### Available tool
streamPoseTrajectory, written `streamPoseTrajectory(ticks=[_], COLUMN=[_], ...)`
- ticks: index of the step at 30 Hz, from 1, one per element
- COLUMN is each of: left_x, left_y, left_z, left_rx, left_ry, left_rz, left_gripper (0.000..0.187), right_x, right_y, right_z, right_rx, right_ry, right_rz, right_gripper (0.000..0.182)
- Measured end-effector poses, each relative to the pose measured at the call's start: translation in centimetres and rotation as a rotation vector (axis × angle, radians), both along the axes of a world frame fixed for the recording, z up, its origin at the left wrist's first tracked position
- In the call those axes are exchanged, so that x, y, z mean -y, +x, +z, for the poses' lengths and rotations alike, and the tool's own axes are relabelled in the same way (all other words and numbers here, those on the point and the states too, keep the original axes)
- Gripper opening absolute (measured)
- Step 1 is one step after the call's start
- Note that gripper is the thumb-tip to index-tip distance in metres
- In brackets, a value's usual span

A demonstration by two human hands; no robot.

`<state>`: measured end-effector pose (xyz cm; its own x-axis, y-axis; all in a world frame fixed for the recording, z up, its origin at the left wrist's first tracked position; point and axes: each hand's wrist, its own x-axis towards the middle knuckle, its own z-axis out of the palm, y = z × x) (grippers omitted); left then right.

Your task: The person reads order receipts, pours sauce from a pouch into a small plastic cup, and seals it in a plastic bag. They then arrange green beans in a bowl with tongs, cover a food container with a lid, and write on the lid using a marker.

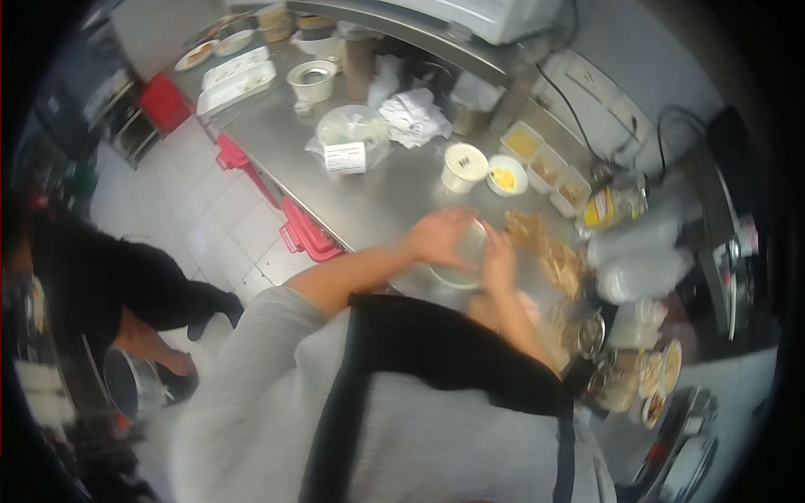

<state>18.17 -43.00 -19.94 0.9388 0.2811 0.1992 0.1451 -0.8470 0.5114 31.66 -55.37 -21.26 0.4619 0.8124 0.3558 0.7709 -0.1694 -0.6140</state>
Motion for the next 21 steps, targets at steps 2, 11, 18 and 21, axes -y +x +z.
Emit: streamPoseTrajectory(ticks=[2, 11, 18, 21], left_x=[-2.5, -1.4, 3.9, 3.0], left_y=[0.4, -10.1, -20.5, -21.8], left_z=[-1.4, -4.5, -14.6, -21.1], left_rx=[0.002, 0.402, 0.317, 0.045], left_ry=[-0.366, -0.124, -0.092, -0.45], left_rz=[-0.032, 0.261, 0.167, 0.021], left_gripper=[0.086, 0.055, 0.06, 0.047], right_x=[0.1, 12.7, 26.6, 31.3], right_y=[-0.3, -0.3, -7.3, -7.7], right_z=[-0.1, -0.6, -1.4, -1.9], right_rx=[-0.024, -0.687, -0.502, -0.502], right_ry=[0.085, 0.554, 0.584, 0.61], right_rz=[-0.005, -0.501, -1.011, -1.128], right_gripper=[0.033, 0.017, 0.013, 0.011])
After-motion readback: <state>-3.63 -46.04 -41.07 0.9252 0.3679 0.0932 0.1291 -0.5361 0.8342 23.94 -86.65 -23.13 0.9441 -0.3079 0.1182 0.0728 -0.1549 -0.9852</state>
